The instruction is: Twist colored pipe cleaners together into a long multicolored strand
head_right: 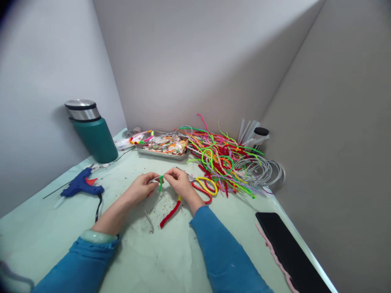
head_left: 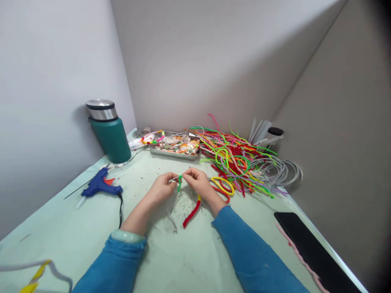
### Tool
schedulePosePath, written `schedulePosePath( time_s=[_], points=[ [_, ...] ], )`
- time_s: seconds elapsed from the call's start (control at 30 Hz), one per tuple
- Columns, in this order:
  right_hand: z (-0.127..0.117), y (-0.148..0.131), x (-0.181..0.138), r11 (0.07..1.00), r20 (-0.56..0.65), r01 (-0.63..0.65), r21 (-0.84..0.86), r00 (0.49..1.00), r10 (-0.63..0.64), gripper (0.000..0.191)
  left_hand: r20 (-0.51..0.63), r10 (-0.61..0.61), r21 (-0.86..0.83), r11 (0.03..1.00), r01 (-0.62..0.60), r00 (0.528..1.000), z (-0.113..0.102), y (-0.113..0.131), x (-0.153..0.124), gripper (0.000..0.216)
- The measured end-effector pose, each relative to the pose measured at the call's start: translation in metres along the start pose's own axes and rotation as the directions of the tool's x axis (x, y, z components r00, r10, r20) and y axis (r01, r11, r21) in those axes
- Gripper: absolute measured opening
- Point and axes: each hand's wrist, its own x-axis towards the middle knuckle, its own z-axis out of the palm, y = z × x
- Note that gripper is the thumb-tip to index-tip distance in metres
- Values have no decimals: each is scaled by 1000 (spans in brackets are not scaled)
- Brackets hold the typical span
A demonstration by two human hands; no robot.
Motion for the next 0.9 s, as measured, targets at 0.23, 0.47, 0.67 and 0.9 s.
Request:
schedulePosePath(
  time_s=[0.23, 0.47, 0.67, 0.9],
  points=[
    [2, -6, 0, 1000, 20, -7, 10, 1000, 7, 17, -164, 210, 412, 902, -126, 964, 0, -5, 1, 18],
    [1, -6, 0, 1000, 30, -7, 14, 1000, 6, 15, -148, 280, 492, 853, -175, 949, -1, -2, -1, 21],
    [2, -4, 1, 1000, 30, -13, 17, 999, 12, 14, -147, 224, 420, 896, -144, 964, -2, 2, -2, 28],
    [4, 2, 1, 1000, 75, 23, -4, 997, -23, 14, -90, -45, 50, 998, 49, 995, -2, 1, -1, 35]
  ],
)
